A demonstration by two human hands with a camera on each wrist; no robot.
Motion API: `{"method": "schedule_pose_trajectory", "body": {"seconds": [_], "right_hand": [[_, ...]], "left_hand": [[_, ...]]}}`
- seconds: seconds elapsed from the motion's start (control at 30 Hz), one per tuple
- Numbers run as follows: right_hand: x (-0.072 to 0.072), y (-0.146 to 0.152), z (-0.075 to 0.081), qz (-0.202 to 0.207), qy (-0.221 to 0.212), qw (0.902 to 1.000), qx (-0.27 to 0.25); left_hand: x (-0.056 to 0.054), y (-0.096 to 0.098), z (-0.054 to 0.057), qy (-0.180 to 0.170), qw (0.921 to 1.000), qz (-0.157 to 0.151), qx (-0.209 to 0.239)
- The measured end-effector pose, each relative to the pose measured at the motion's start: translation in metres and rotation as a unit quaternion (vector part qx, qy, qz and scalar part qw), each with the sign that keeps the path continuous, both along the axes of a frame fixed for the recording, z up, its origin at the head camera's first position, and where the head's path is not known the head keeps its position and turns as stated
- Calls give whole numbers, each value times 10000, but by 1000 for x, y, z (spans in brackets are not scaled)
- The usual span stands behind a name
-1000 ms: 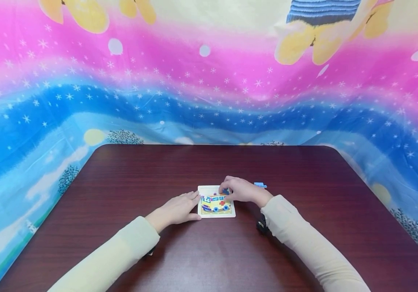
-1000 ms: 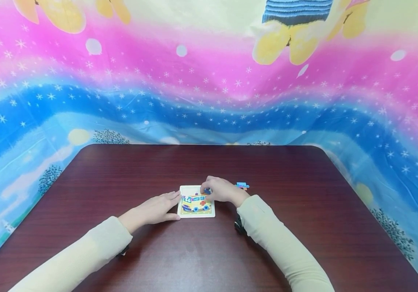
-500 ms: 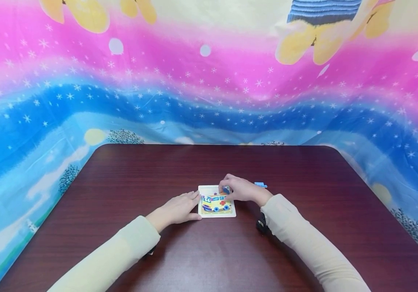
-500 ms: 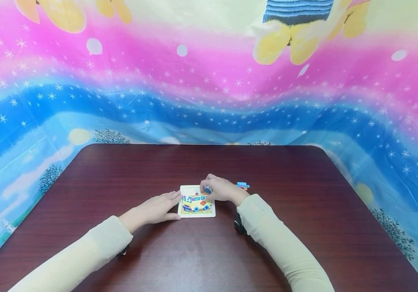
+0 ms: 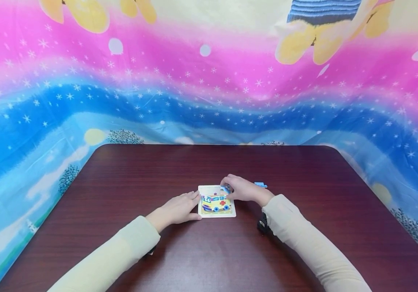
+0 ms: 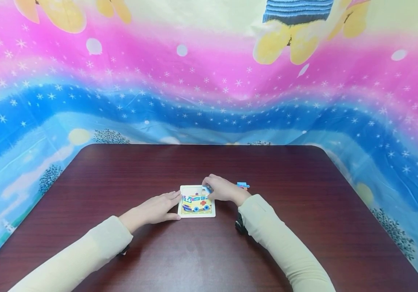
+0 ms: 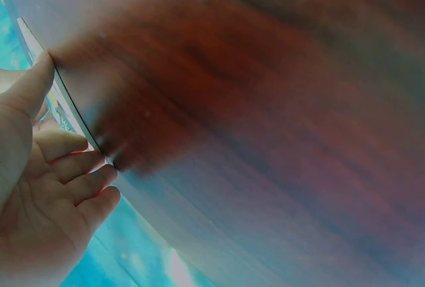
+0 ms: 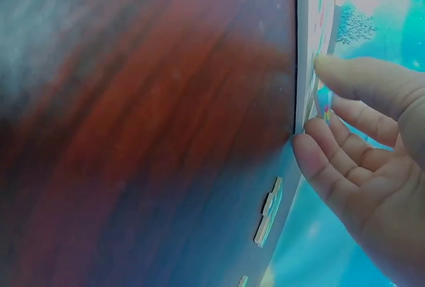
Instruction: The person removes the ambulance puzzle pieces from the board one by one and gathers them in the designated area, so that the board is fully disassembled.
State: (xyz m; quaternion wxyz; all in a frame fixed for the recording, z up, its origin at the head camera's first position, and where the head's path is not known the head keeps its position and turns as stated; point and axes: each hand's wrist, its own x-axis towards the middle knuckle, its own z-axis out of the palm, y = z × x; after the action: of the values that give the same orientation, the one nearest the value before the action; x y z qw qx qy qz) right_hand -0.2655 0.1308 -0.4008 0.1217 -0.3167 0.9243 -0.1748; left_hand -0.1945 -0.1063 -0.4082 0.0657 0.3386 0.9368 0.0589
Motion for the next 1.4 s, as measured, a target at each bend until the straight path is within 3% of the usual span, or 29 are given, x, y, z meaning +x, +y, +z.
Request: {"method": "schedule_pose_trajectory", "body": {"seconds": [0.4,0.63,1.0,1.4], "right_hand": [[-1,3,0,118,201,9997,-118],[-3,8,2,-169,203,9991,-333],[-10,39,16,-224,332,9956,-850],[-12,80,24,-885,207,9897,-1106]], "left_hand": [[1,0,1,-7,10000,36,-15],[0,1,0,15,10000,-13,3],[1,0,1,55,10000,-60,21],[1,0,1,111,9999,-83,-22]]}}
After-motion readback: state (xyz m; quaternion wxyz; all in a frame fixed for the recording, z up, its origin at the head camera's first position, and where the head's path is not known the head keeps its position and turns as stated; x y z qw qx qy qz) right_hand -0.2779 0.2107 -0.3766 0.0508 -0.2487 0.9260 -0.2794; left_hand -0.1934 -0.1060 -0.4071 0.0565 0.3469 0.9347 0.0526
